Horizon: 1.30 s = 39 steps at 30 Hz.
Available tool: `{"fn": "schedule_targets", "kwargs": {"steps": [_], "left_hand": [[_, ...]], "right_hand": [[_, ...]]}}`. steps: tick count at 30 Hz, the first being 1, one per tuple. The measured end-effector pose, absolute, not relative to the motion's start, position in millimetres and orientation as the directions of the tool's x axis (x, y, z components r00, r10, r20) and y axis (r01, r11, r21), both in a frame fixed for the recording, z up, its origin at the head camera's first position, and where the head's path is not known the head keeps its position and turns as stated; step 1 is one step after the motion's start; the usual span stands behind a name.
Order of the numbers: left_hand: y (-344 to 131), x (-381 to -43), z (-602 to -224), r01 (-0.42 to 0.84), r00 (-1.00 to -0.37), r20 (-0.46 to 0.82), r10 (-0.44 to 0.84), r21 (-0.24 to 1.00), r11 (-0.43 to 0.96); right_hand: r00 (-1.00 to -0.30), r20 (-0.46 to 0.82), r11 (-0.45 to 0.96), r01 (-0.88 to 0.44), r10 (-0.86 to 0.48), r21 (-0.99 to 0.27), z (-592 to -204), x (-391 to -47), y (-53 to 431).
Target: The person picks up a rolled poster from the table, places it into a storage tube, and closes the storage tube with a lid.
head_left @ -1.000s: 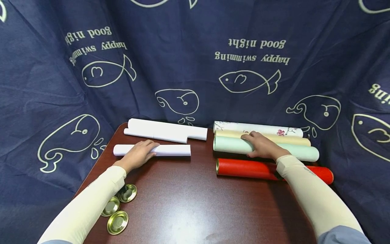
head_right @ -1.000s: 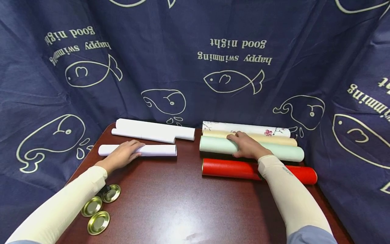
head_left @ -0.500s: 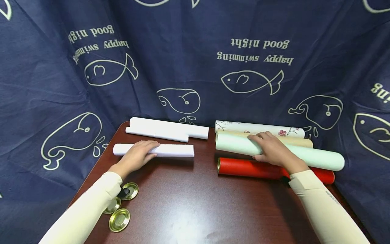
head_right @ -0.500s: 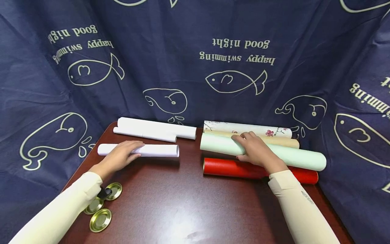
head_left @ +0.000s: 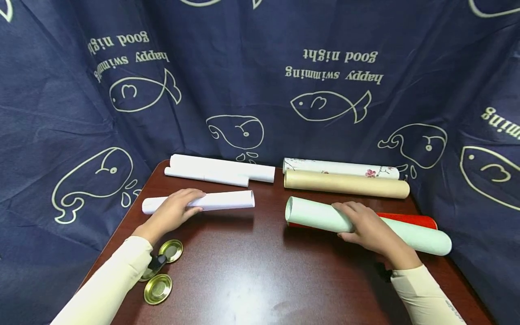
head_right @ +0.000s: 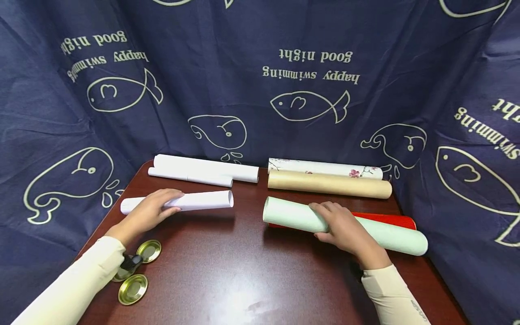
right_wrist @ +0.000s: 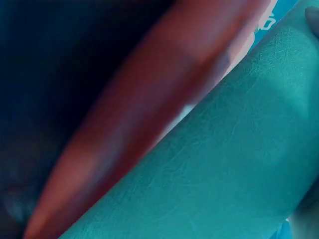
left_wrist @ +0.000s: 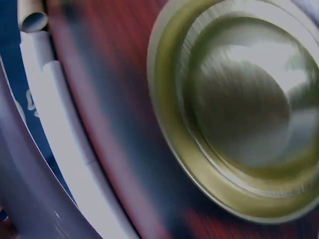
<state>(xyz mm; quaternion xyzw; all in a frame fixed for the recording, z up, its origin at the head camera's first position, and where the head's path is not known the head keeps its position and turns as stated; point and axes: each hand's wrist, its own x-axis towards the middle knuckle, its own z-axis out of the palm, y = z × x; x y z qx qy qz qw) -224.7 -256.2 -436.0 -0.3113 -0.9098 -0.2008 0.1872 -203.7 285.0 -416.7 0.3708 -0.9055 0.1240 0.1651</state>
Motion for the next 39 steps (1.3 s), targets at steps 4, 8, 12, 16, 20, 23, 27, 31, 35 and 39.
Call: {"fn": "schedule_targets", "kwargs": {"steps": [4, 8, 12, 16, 20, 23, 27, 31, 35, 39], "left_hand": [[-249, -216, -429, 0.654, -0.721, 0.501, 0.480, 0.261, 0.710], [-240, -207, -423, 0.659, -0.719, 0.498, 0.485, 0.265, 0.704], [-234, -201, -419, 0.660, -0.718, 0.494, 0.490, 0.259, 0.705], [-229, -197, -417, 0.666, -0.709, 0.509, 0.487, 0.259, 0.700], [-223, -195, -413, 0.685, -0.688, 0.531, 0.494, 0.250, 0.684], [-219, -194, -412, 0.698, -0.670, 0.545, 0.504, 0.231, 0.677], [-217, -190, -413, 0.698, -0.669, 0.544, 0.507, 0.223, 0.681], [-217, -188, -415, 0.697, -0.670, 0.535, 0.514, 0.217, 0.683], [-215, -187, -419, 0.707, -0.660, 0.533, 0.530, 0.201, 0.678], [-210, -185, -424, 0.725, -0.642, 0.533, 0.551, 0.188, 0.663]], "right_hand": [[-0.666, 0.414, 0.689, -0.715, -0.621, -0.117, -426, -197, 280], [-0.666, 0.429, 0.692, -0.712, -0.610, -0.120, -434, -194, 276], [-0.665, 0.431, 0.690, -0.713, -0.609, -0.125, -439, -194, 273], [-0.667, 0.436, 0.687, -0.713, -0.605, -0.139, -441, -195, 269], [-0.667, 0.453, 0.694, -0.707, -0.591, -0.137, -444, -197, 266], [-0.673, 0.470, 0.704, -0.696, -0.571, -0.141, -448, -198, 264], [-0.674, 0.492, 0.711, -0.688, -0.550, -0.147, -456, -198, 263], [-0.649, 0.531, 0.700, -0.701, -0.544, -0.140, -463, -197, 262], [-0.632, 0.568, 0.691, -0.708, -0.527, -0.146, -467, -195, 262], [-0.621, 0.585, 0.686, -0.713, -0.522, -0.144, -469, -193, 261]]}}
